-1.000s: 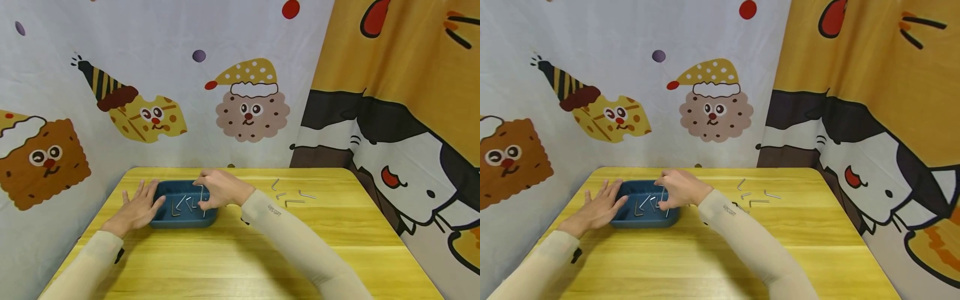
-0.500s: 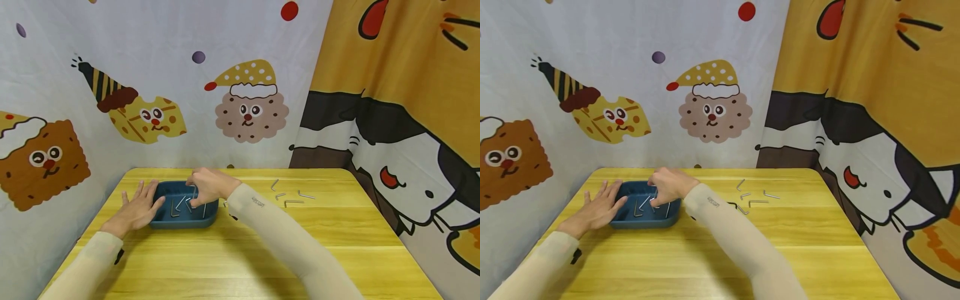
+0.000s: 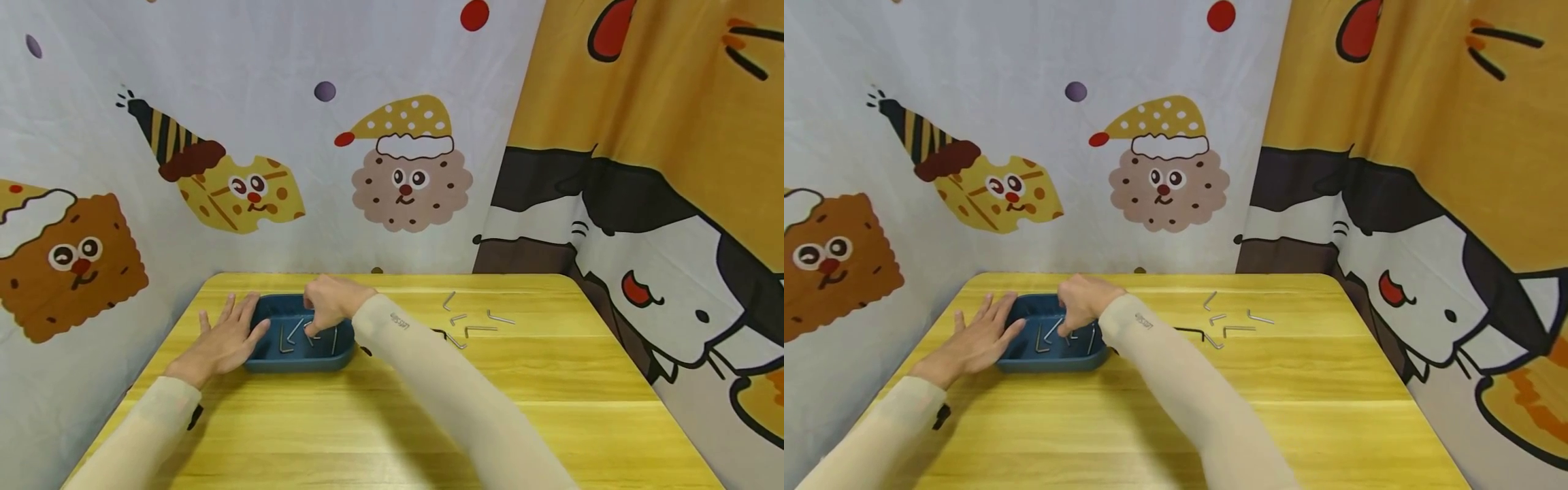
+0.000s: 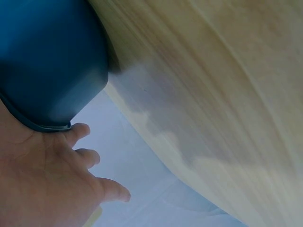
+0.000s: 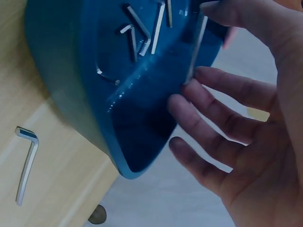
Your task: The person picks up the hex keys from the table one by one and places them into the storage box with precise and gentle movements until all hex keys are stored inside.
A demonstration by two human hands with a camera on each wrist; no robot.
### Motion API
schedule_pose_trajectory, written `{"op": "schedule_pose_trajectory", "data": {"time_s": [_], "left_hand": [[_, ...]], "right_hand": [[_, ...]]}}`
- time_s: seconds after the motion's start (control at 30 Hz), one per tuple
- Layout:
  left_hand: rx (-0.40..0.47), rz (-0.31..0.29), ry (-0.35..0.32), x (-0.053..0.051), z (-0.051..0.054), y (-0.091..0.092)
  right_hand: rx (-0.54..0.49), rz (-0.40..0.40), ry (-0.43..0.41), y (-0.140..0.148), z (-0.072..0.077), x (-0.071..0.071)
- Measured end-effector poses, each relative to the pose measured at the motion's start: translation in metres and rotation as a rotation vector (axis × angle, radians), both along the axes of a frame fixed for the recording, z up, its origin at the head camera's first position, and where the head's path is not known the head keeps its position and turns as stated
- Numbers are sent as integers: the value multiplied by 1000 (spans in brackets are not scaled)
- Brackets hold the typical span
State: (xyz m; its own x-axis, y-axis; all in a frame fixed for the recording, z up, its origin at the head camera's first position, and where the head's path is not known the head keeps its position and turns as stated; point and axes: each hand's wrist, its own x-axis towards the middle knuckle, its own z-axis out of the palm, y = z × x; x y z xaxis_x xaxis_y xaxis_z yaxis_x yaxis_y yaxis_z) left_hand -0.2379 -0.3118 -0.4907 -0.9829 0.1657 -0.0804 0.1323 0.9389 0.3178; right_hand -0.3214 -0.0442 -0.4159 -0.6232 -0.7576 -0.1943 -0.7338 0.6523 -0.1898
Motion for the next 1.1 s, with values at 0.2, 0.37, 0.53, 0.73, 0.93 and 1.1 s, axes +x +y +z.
{"op": "schedule_pose_trajectory", "data": {"time_s": [0.2,0.37,0.53,0.73,0.93,1.1], "left_hand": [[4,-8,13,-2,1,0],[13,-14,14,0,4,0],[10,-19,17,0,5,0],[-2,-15,15,0,3,0],[-2,-15,10,1,3,1],[8,-18,7,2,3,0]], "right_hand": [[87,-28,34,-1,-4,0],[138,-25,128,0,-5,3],[160,-14,153,1,-5,4],[114,13,145,6,-6,5],[36,26,137,18,-6,10],[-17,28,178,32,-5,17]]}}
